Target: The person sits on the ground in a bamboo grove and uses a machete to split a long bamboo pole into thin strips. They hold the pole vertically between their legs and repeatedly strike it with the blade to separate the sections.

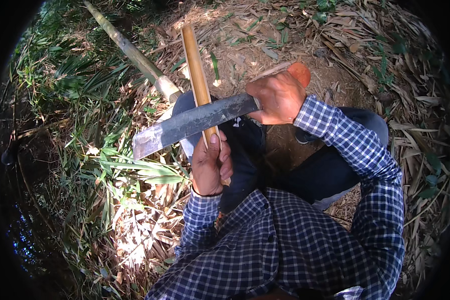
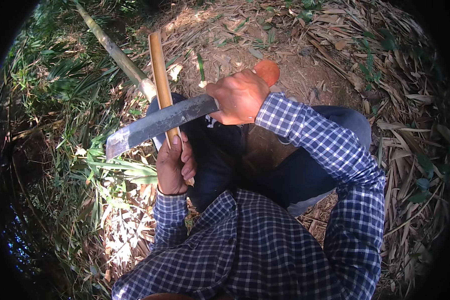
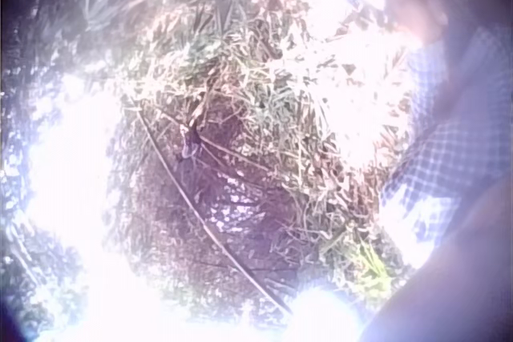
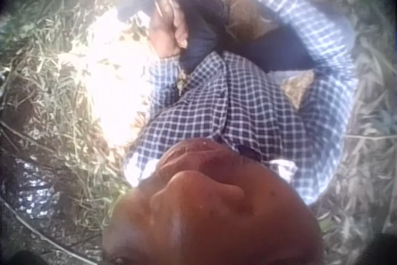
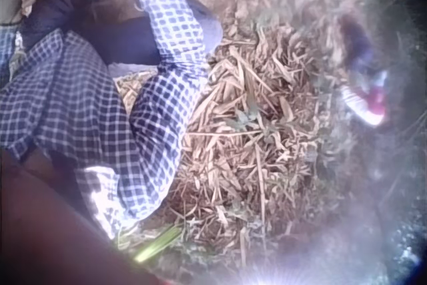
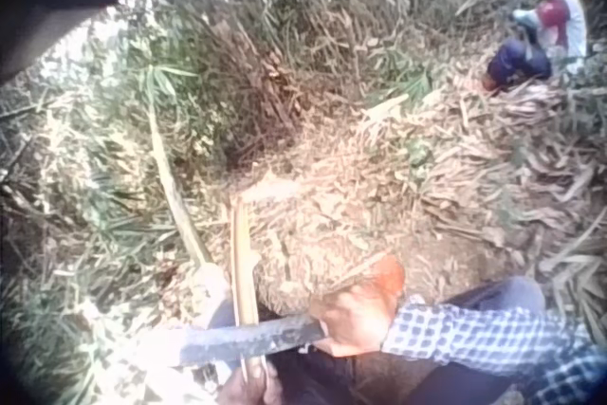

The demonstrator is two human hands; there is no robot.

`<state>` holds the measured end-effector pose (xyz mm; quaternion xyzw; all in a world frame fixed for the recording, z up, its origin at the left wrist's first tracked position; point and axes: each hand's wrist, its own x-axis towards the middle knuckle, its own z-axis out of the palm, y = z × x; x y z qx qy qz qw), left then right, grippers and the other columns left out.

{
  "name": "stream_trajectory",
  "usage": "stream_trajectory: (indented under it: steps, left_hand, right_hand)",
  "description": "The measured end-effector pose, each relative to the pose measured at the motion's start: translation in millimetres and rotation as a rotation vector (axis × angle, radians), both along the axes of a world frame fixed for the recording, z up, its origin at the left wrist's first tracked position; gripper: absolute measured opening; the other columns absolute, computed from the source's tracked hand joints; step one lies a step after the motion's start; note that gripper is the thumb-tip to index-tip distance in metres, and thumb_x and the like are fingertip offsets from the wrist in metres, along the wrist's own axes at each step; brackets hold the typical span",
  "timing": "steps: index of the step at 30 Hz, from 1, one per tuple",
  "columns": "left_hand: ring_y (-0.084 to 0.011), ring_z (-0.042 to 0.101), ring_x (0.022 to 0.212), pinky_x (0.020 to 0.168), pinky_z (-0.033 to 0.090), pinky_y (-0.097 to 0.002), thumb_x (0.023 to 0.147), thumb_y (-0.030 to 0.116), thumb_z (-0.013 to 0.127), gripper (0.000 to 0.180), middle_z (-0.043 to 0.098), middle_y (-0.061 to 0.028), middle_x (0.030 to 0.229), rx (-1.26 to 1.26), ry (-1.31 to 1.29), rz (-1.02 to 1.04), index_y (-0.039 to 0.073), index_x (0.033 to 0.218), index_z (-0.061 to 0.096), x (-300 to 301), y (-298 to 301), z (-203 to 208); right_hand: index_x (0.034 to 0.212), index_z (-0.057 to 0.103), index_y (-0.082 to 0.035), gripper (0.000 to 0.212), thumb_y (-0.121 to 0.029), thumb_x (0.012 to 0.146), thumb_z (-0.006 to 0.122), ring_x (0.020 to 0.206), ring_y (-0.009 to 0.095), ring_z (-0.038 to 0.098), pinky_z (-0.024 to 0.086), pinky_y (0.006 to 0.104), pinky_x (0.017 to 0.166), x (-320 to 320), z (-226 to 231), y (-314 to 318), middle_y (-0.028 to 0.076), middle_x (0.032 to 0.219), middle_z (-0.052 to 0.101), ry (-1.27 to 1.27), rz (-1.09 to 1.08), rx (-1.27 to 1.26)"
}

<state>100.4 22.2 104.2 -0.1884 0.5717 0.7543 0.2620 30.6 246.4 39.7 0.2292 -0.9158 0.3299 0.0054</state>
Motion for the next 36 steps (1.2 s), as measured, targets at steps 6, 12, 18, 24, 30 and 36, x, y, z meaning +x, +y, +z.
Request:
stream_trajectory:
  steps: [6,12,18,24,30,36]
  left_hand:
    - [-0.0048,0.033,0.04,0.035,0.028,-0.0191,0.105,0.031,0.042,0.028,0.043,0.0011,0.066,-0.013,-0.014,0.006,0.005,0.106,0.051,5,0,4]
    - [-0.0048,0.034,0.041,0.035,0.028,-0.0193,0.105,0.032,0.042,0.028,0.043,0.0013,0.066,-0.002,-0.011,-0.03,0.006,0.105,0.05,9,1,3]
    - [-0.0055,0.033,0.04,0.036,0.03,-0.0208,0.106,0.03,0.039,0.026,0.042,0.0002,0.066,-0.007,-0.027,-0.07,0.006,0.105,0.048,17,-3,4]
    - [-0.0054,0.034,0.04,0.036,0.03,-0.0208,0.106,0.03,0.039,0.026,0.043,0.0001,0.066,-0.04,-0.035,-0.029,0.006,0.105,0.048,15,-1,6]
    - [-0.0055,0.034,0.04,0.036,0.03,-0.0202,0.105,0.031,0.041,0.027,0.043,0.0004,0.066,-0.023,-0.034,-0.046,0.005,0.105,0.049,19,-1,8]
    - [-0.0056,0.034,0.04,0.035,0.029,-0.0199,0.104,0.031,0.042,0.027,0.043,0.0005,0.065,-0.014,-0.037,-0.047,0.005,0.104,0.049,20,2,9]
  right_hand:
    - [0.085,0.066,-0.006,0.032,-0.03,0.065,0.073,0.065,0.033,0.067,0.054,0.046,0.06,-15,8,5,0.014,0.069,0.065,-0.107,-0.116,0.096]
    - [0.082,0.068,-0.007,0.027,-0.028,0.067,0.071,0.059,0.035,0.065,0.053,0.0467,0.057,-8,0,2,0.015,0.057,0.062,0.042,-0.02,-0.017]
    - [0.081,0.067,-0.007,0.026,-0.029,0.069,0.071,0.061,0.035,0.066,0.053,0.0453,0.058,-9,6,7,0.014,0.059,0.063,-0.094,-0.117,-0.004]
    - [0.081,0.068,-0.007,0.029,-0.034,0.07,0.074,0.061,0.035,0.066,0.053,0.0462,0.059,-17,6,10,0.014,0.061,0.064,-0.045,-0.088,0.044]
    - [0.082,0.067,-0.007,0.029,-0.033,0.069,0.075,0.06,0.034,0.066,0.053,0.0464,0.056,-11,2,7,0.013,0.059,0.064,0.077,-0.027,-0.067]
    - [0.079,0.064,-0.007,0.027,-0.029,0.068,0.074,0.057,0.033,0.064,0.051,0.0449,0.054,-11,5,8,0.011,0.059,0.063,0.008,-0.068,0.012]
